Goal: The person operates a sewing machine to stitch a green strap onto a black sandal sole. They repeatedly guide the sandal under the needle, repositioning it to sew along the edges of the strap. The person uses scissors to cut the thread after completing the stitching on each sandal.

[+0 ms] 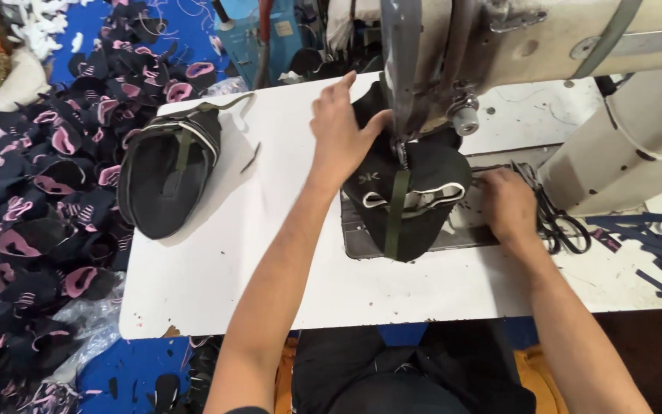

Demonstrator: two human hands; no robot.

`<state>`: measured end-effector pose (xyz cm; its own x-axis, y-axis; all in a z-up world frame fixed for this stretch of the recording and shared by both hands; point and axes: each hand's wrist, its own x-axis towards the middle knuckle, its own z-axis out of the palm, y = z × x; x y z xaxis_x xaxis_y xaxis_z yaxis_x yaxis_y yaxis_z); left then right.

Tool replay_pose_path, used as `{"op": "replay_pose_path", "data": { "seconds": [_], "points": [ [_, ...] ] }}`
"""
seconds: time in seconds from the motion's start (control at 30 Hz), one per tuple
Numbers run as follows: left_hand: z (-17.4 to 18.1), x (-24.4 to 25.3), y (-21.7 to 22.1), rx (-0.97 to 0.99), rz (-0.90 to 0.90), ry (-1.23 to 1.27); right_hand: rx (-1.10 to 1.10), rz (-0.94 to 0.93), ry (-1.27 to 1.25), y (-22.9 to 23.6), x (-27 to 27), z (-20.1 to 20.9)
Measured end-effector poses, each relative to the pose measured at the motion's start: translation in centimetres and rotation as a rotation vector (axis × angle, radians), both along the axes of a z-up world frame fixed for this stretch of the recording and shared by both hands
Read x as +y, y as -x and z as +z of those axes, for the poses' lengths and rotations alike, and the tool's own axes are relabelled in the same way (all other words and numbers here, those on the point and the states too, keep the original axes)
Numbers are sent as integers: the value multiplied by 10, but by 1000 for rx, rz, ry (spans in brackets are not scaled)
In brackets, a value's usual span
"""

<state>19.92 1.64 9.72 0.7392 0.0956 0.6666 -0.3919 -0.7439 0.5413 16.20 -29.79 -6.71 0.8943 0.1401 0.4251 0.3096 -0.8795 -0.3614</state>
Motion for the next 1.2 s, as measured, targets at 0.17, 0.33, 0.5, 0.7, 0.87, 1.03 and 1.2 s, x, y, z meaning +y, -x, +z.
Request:
{"op": "replay_pose_path", "data": {
  "seconds": [0.17,0.33,0.5,0.7,0.87,1.03,1.2],
  "points": [
    [-18,1,-43,405,-147,44,235,-179,-435,3,9,59],
    [-21,-6,-46,364,-111,141,-64,51,-213,9,29,149],
    [-18,-9,-40,270,-138,223,-378,231,672,-5,69,198],
    [-28,-6,-43,190,-132,207,-564,476,614,-31,84,184],
    [-25,-2,-46,69,0,290,-333,306,705,-21,82,185],
    [23,0,51,-188,95,31,41,19,-14,6,23,108],
    [36,-6,121,105,-332,-57,242,-64,-124,32,-6,-4]
  ]
}}
